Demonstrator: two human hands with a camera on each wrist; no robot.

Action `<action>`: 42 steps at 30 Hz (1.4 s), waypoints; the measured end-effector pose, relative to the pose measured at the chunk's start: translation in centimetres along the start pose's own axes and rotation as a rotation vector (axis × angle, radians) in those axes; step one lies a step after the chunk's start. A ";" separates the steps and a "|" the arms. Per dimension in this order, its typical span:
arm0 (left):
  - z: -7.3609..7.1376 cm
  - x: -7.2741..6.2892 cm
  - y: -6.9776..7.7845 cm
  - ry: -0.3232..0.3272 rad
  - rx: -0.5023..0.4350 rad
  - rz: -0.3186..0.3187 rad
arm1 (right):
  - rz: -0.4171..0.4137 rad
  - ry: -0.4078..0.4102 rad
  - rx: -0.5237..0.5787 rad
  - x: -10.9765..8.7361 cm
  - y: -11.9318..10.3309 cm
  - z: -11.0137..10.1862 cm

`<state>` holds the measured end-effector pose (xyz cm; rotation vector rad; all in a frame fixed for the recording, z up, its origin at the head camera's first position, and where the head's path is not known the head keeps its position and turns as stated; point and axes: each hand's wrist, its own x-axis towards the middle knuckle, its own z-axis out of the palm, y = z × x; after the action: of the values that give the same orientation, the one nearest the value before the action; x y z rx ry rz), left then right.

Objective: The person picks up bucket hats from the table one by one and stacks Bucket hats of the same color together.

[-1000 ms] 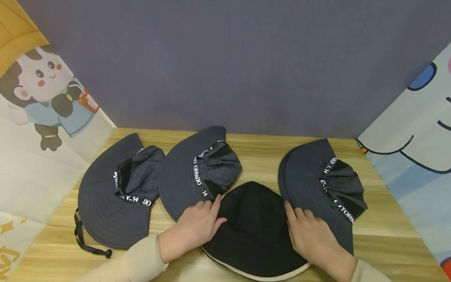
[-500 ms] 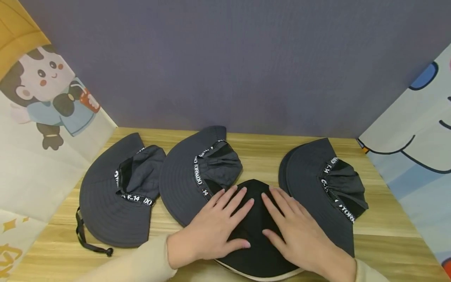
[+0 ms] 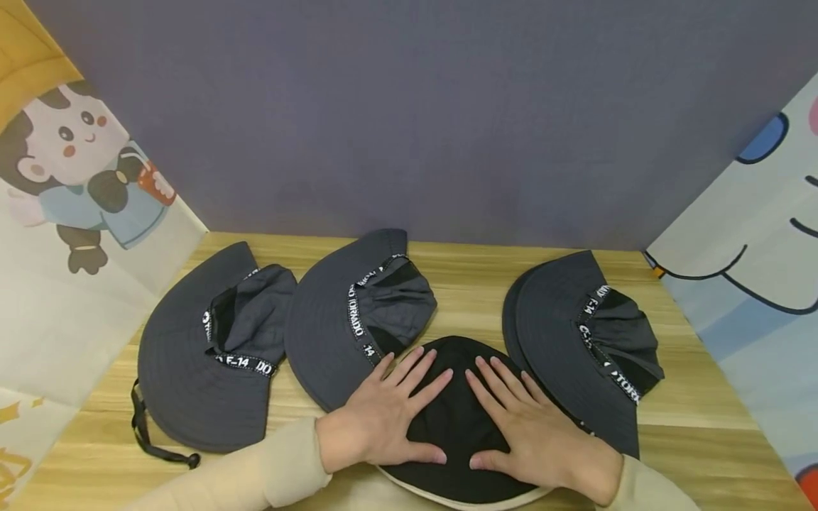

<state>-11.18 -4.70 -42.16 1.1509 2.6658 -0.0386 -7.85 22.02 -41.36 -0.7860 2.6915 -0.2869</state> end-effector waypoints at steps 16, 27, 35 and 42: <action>-0.7 -1.8 -0.6 0.047 -0.151 0.031 | -0.033 0.051 0.057 -1.1 0.6 -0.8; -1.6 -4.0 -0.8 -0.053 -0.258 -0.025 | 0.048 -0.044 0.118 -3.1 1.1 -0.9; -1.4 -3.8 -0.2 -0.096 -0.206 -0.038 | 0.044 -0.049 0.105 -2.8 1.3 -0.5; -1.4 -3.6 0.2 -0.089 -0.163 -0.048 | 0.060 -0.043 0.097 -2.9 1.5 -0.3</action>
<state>-8.91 -6.93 -40.02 1.0103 2.5642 0.1140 -6.39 24.85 -40.74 -0.6749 2.6334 -0.3784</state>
